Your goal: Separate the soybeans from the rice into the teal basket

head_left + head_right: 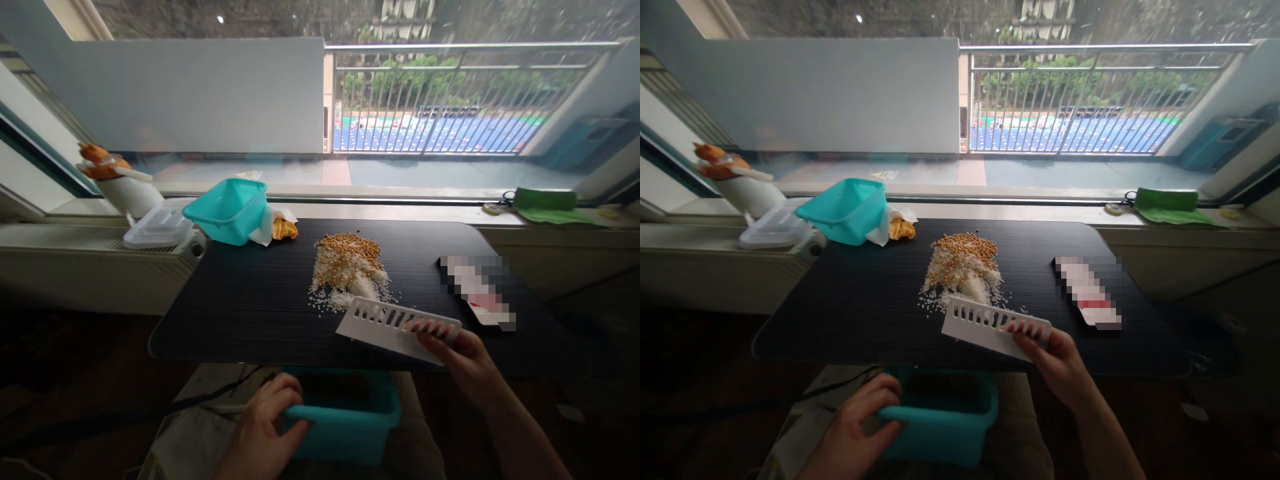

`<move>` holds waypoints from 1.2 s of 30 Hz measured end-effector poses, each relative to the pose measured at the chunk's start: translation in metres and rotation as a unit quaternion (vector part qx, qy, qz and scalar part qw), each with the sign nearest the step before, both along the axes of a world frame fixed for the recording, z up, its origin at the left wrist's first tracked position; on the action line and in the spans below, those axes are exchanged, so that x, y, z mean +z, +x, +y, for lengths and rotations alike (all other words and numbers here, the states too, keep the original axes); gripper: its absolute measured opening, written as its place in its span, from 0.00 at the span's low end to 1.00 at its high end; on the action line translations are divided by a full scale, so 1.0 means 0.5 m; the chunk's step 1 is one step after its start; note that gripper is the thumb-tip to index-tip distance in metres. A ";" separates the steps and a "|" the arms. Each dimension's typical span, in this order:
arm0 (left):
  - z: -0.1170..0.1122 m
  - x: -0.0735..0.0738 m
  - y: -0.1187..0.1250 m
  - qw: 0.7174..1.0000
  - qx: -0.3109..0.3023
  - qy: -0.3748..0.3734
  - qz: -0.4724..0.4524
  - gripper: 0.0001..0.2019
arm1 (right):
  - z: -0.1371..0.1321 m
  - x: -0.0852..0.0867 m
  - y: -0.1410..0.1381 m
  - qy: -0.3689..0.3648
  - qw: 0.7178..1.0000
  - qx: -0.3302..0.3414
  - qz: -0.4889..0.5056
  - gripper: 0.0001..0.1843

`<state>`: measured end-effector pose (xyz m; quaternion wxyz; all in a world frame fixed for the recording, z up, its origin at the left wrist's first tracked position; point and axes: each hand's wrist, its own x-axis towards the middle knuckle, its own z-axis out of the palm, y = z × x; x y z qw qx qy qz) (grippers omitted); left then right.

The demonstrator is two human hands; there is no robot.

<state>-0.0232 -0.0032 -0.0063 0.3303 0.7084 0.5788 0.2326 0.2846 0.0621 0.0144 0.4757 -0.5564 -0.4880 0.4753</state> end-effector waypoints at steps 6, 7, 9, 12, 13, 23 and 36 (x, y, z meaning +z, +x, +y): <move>0.006 0.002 0.022 1.000 -0.020 -0.009 -0.018 0.07 | -0.048 0.025 -0.001 -0.042 0.998 0.042 0.009 0.13; 0.006 0.002 0.024 1.000 -0.022 -0.007 -0.018 0.07 | -0.043 0.031 -0.002 -0.028 0.999 0.025 0.005 0.13; 0.005 0.004 0.024 1.000 -0.018 -0.007 -0.015 0.07 | -0.019 0.042 -0.004 0.013 1.000 -0.025 -0.015 0.13; 0.002 0.008 0.019 1.000 -0.009 -0.015 -0.005 0.07 | 0.032 0.052 -0.010 0.087 0.991 -0.082 -0.058 0.15; 0.001 0.008 0.016 1.000 -0.009 -0.015 -0.002 0.07 | 0.048 0.054 -0.012 0.099 0.989 -0.085 -0.064 0.15; -0.005 -0.005 -0.003 1.000 -0.006 -0.015 0.017 0.06 | 0.112 0.062 -0.039 0.118 0.988 -0.038 -0.094 0.17; 0.000 -0.006 0.001 1.000 -0.007 0.011 0.019 0.06 | 0.104 0.054 -0.032 0.094 0.993 -0.026 -0.068 0.16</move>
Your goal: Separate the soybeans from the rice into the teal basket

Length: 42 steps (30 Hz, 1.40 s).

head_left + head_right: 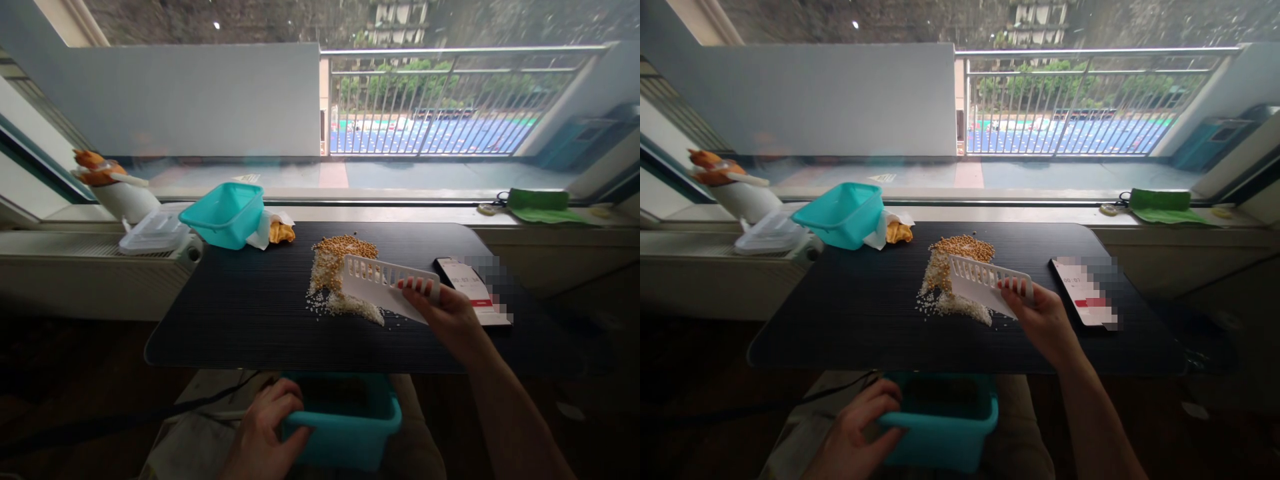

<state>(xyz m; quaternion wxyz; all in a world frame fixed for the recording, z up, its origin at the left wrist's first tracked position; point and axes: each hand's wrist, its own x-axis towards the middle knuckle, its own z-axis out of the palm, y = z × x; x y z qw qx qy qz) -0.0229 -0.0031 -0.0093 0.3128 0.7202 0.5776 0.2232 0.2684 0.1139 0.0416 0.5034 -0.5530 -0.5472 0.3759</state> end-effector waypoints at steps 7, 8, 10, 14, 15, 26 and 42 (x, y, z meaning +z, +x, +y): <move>0.000 0.000 -0.005 1.000 0.013 -0.005 -0.005 0.05 | -0.016 0.009 0.013 0.006 0.999 0.043 -0.003 0.13; 0.001 0.001 -0.005 1.000 0.016 -0.007 -0.004 0.05 | -0.021 0.011 0.015 0.004 0.999 0.046 -0.005 0.12; 0.002 0.002 -0.006 1.000 0.021 -0.013 0.000 0.05 | -0.029 0.013 0.018 0.002 0.999 0.048 -0.004 0.11; 0.003 0.005 -0.006 1.000 0.024 -0.015 -0.001 0.05 | -0.039 0.003 0.018 0.005 0.999 0.052 0.008 0.12; 0.003 0.005 -0.005 1.000 0.023 -0.015 -0.002 0.05 | -0.041 -0.001 0.017 0.005 0.999 0.044 0.010 0.13; 0.000 0.009 0.002 1.000 0.015 -0.019 -0.004 0.05 | -0.070 -0.016 0.019 -0.013 0.999 -0.020 0.042 0.15; -0.006 0.004 -0.003 1.000 0.017 -0.026 0.003 0.03 | -0.103 -0.040 0.003 -0.109 0.976 0.177 0.070 0.12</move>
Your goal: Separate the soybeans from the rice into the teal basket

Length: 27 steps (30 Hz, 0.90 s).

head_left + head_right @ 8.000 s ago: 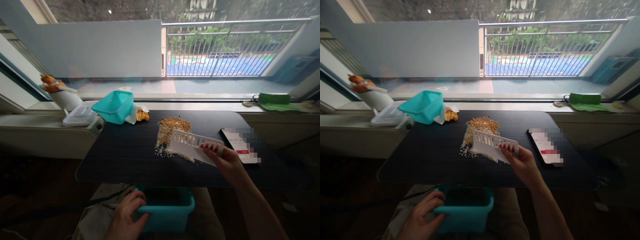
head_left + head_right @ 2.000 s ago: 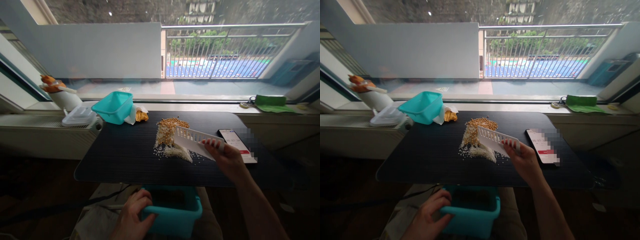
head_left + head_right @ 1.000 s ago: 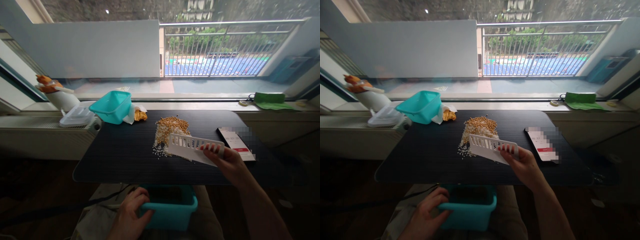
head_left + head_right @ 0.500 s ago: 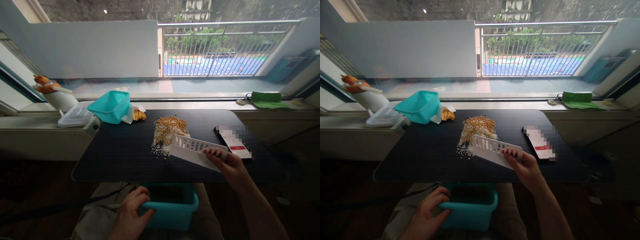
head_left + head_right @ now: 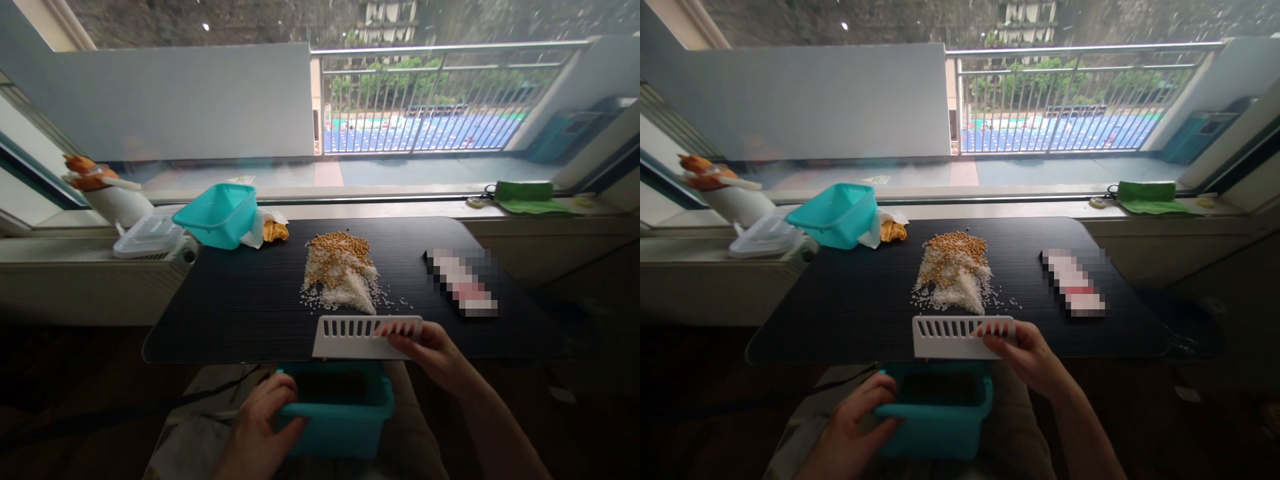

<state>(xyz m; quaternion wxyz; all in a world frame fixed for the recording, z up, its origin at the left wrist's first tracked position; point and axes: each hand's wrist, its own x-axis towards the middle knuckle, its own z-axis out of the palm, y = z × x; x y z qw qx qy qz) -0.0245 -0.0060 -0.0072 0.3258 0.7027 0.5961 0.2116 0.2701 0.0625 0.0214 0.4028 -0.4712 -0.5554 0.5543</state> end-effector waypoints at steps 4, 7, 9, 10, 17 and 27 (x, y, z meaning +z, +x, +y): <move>0.004 -0.007 0.000 0.999 -0.019 0.024 -0.008 0.04 | -0.029 0.010 0.003 -0.009 1.000 0.009 0.013 0.11; 0.008 -0.012 0.003 0.999 -0.032 0.041 -0.013 0.04 | -0.038 0.016 -0.005 0.014 0.999 -0.029 0.010 0.11; 0.010 -0.013 0.006 0.998 -0.040 0.044 -0.012 0.04 | -0.037 0.017 -0.010 0.026 0.996 -0.079 0.015 0.11; 0.011 -0.013 0.008 0.998 -0.043 0.044 -0.011 0.04 | -0.033 0.018 -0.012 0.030 0.993 -0.112 0.027 0.10; 0.010 -0.007 0.012 0.999 -0.035 0.028 0.001 0.05 | 0.026 0.032 -0.007 0.069 0.951 -0.298 0.041 0.13; 0.010 -0.010 0.003 1.000 -0.025 -0.015 -0.001 0.05 | 0.095 0.022 -0.006 0.078 0.974 -0.209 -0.028 0.14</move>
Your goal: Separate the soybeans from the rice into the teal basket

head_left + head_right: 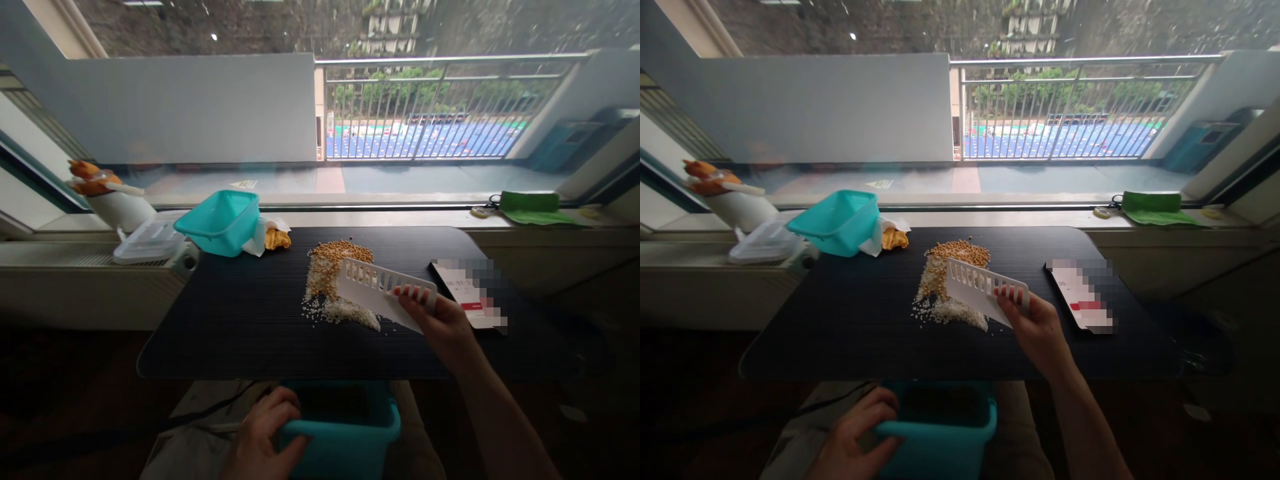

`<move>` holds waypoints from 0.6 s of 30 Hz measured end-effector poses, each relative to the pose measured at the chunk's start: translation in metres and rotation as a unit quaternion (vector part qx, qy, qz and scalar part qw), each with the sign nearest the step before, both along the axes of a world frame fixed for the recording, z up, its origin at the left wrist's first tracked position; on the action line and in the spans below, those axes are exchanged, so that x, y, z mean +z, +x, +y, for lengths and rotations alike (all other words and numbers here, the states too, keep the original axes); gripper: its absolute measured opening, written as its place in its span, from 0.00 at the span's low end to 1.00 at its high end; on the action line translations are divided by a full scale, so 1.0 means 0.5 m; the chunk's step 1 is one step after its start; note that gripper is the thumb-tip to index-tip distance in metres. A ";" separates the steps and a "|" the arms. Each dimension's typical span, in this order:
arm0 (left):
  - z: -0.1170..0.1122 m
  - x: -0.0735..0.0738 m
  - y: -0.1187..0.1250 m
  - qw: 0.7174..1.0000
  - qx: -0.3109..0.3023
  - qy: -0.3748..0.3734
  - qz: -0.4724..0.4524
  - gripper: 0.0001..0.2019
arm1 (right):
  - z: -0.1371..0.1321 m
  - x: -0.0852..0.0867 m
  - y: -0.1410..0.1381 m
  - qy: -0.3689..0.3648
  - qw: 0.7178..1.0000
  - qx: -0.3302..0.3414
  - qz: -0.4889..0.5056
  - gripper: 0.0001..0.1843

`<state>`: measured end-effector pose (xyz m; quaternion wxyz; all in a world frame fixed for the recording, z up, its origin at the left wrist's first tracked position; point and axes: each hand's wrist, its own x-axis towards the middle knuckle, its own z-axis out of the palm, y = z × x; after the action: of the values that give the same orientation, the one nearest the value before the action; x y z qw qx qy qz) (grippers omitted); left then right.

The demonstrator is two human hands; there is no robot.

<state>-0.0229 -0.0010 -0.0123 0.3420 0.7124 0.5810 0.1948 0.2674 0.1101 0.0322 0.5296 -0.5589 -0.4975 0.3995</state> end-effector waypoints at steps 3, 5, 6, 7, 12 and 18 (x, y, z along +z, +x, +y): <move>-0.001 0.002 -0.001 1.000 0.006 -0.005 -0.005 0.05 | 0.014 -0.008 -0.005 -0.017 1.000 0.007 0.013 0.15; -0.001 0.003 -0.002 1.000 0.010 -0.008 -0.010 0.05 | 0.021 -0.011 -0.007 -0.034 0.999 0.009 0.034 0.17; 0.000 0.002 -0.003 1.000 0.012 -0.007 -0.012 0.05 | 0.024 -0.011 -0.006 -0.044 0.998 0.012 0.048 0.17; 0.000 0.002 -0.004 1.000 0.014 -0.004 -0.015 0.05 | 0.025 -0.011 -0.005 -0.053 0.997 0.016 0.061 0.18; 0.000 0.003 -0.008 0.999 0.026 0.004 -0.020 0.05 | 0.008 0.001 0.013 -0.063 0.993 0.038 0.092 0.14; 0.004 0.008 -0.004 0.999 0.033 -0.006 -0.018 0.04 | -0.018 0.015 0.008 -0.042 0.996 0.023 0.077 0.14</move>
<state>-0.0250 0.0009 -0.0084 0.3498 0.6870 0.5994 0.2154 0.2713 0.1009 0.0398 0.5335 -0.5367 -0.4507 0.4736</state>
